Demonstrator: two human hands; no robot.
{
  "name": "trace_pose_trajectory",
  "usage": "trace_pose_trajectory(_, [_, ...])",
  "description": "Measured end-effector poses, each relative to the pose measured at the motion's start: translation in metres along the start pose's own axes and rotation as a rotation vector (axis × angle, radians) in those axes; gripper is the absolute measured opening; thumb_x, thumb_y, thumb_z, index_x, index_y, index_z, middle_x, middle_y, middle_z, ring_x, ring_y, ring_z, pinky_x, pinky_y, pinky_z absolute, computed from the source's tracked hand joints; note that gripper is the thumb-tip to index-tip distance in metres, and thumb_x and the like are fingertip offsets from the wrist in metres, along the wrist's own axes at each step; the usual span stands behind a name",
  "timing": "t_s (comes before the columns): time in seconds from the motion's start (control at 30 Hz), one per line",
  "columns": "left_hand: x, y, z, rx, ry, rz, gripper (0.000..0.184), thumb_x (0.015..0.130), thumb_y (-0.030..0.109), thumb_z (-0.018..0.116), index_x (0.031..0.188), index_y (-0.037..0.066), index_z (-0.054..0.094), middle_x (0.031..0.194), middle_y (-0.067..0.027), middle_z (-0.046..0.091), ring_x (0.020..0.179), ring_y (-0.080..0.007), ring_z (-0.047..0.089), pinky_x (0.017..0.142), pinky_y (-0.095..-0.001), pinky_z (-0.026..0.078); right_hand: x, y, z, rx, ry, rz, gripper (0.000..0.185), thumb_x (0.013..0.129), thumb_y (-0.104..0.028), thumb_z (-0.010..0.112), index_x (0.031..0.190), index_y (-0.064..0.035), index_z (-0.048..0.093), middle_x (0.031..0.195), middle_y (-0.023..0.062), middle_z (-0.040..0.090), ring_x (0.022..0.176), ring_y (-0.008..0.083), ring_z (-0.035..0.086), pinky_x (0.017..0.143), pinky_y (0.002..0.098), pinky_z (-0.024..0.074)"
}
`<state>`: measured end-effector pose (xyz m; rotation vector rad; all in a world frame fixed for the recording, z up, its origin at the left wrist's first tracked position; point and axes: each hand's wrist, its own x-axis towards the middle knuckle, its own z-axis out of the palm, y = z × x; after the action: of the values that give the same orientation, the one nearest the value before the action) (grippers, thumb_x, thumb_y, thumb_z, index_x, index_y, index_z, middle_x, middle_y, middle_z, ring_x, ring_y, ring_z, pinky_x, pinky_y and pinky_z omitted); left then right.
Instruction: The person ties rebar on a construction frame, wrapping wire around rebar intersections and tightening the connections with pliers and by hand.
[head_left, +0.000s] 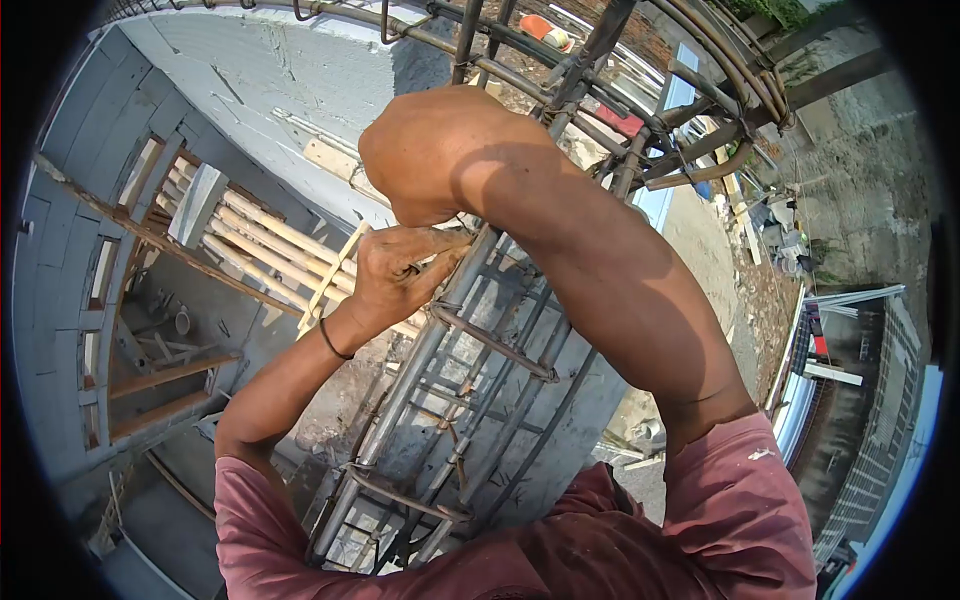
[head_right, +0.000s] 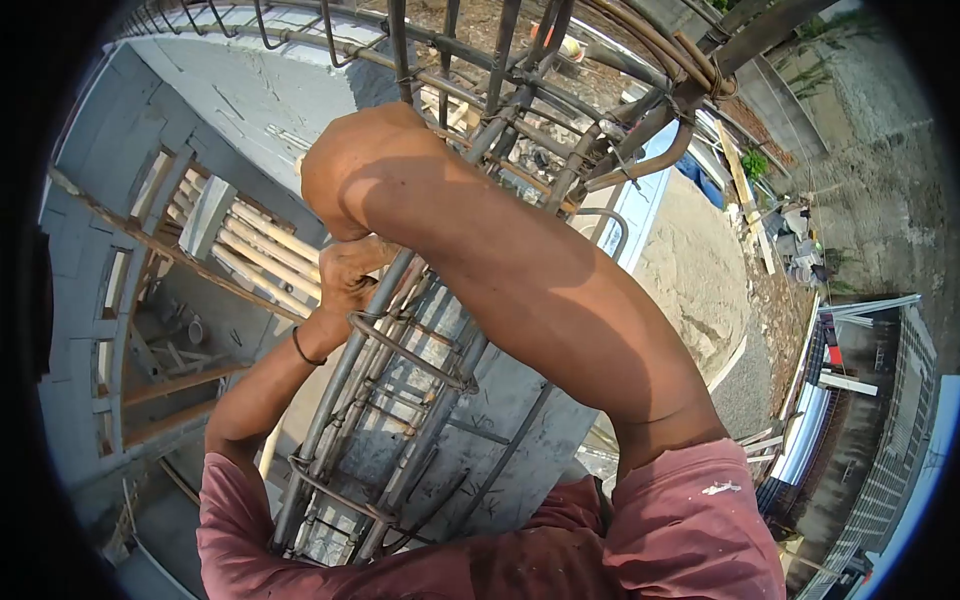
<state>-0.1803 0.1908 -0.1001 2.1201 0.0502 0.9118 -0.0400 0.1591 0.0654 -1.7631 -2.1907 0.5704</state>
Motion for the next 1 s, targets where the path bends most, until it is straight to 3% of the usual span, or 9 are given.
trace_pose_trajectory(0.07, [0.003,0.003,-0.003,0.05,-0.014,0.02,0.017,0.083,0.001,0.076,0.099,0.004,0.078,0.091,-0.0137,0.076,0.077,-0.0267,0.074,0.068,-0.0331,0.058,0.011,-0.019,-0.012,-0.381,-0.336,0.319,0.022,0.069,-0.006,0.071,0.09,-0.0051,0.079,0.087,0.0151,0.074,0.08,0.0343,0.072,0.067,0.0433,0.0572])
trace_pose_trajectory(0.13, [0.003,0.004,-0.008,0.031,-0.096,-0.009,0.015,0.084,0.001,0.075,0.099,0.002,0.075,0.09,-0.0137,0.075,0.076,-0.027,0.073,0.068,-0.0336,0.058,0.016,-0.013,-0.008,-0.37,-0.292,0.323,0.023,0.068,-0.006,0.072,0.09,-0.0056,0.079,0.086,0.0143,0.074,0.078,0.0333,0.072,0.066,0.043,0.0575])
trace_pose_trajectory(0.2, [-0.004,0.0,-0.004,0.05,-0.09,0.023,0.011,0.086,0.0,0.073,0.097,0.001,0.072,0.088,-0.0135,0.073,0.077,-0.027,0.073,0.069,-0.0326,0.057,0.021,-0.013,-0.009,-0.415,-0.408,0.354,0.028,0.074,-0.015,0.075,0.102,-0.0162,0.08,0.101,0.0089,0.076,0.091,0.0267,0.074,0.076,0.0425,0.0556])
trace_pose_trajectory(0.4, [-0.031,-0.014,0.023,-0.384,0.142,-0.444,0.013,0.101,0.012,0.063,0.103,-0.001,0.062,0.089,-0.0087,0.073,0.079,-0.0121,0.067,0.071,-0.0284,0.054,0.021,-0.015,-0.01,-0.405,-0.417,0.329,0.029,0.075,-0.017,0.075,0.104,-0.0188,0.08,0.103,0.0062,0.076,0.096,0.0276,0.073,0.079,0.0467,0.0554])
trace_pose_trajectory(0.5, [-0.03,-0.012,0.024,-0.455,0.134,-0.518,0.018,0.104,0.017,0.06,0.105,-0.001,0.059,0.087,-0.0057,0.07,0.079,-0.0098,0.064,0.071,-0.026,0.051,0.017,-0.017,-0.012,-0.374,-0.436,0.252,0.031,0.076,-0.018,0.075,0.106,-0.0206,0.08,0.107,0.0058,0.076,0.099,0.0289,0.073,0.079,0.0478,0.0555])
trace_pose_trajectory(0.53, [-0.029,-0.011,0.024,-0.509,0.145,-0.556,0.019,0.103,0.018,0.062,0.104,-0.001,0.06,0.085,-0.0044,0.069,0.076,-0.0093,0.063,0.069,-0.0254,0.05,0.015,-0.019,-0.013,-0.372,-0.434,0.253,0.031,0.076,-0.018,0.075,0.106,-0.0206,0.08,0.107,0.0058,0.076,0.099,0.0289,0.073,0.079,0.0478,0.0555])
trace_pose_trajectory(0.6, [-0.029,-0.017,0.023,-0.482,0.113,-0.547,0.019,0.103,0.018,0.062,0.102,-0.001,0.061,0.083,-0.0032,0.068,0.074,-0.0084,0.06,0.067,-0.0252,0.048,0.013,-0.023,-0.015,-0.374,-0.391,0.234,0.021,0.067,-0.008,0.074,0.087,-0.0055,0.079,0.085,0.0153,0.074,0.078,0.0321,0.073,0.068,0.0432,0.0581])
trace_pose_trajectory(0.77, [-0.025,-0.016,0.019,-0.429,0.063,-0.521,0.022,0.102,0.019,0.065,0.096,-0.002,0.065,0.079,-0.0013,0.065,0.07,-0.0073,0.053,0.062,-0.0264,0.043,0.009,-0.019,-0.013,-0.378,-0.322,0.249,0.021,0.068,-0.008,0.073,0.087,-0.0055,0.079,0.086,0.0153,0.074,0.078,0.0327,0.073,0.069,0.0432,0.0583])
trace_pose_trajectory(1.0, [-0.03,0.004,-0.004,-0.313,-0.088,-0.448,0.009,0.093,0.007,0.072,0.094,-0.001,0.073,0.082,-0.0066,0.072,0.076,-0.0113,0.063,0.07,-0.0287,0.05,0.01,-0.019,-0.013,-0.377,-0.331,0.279,0.02,0.067,-0.005,0.072,0.086,-0.0053,0.079,0.085,0.0159,0.074,0.077,0.033,0.073,0.067,0.0442,0.0577])
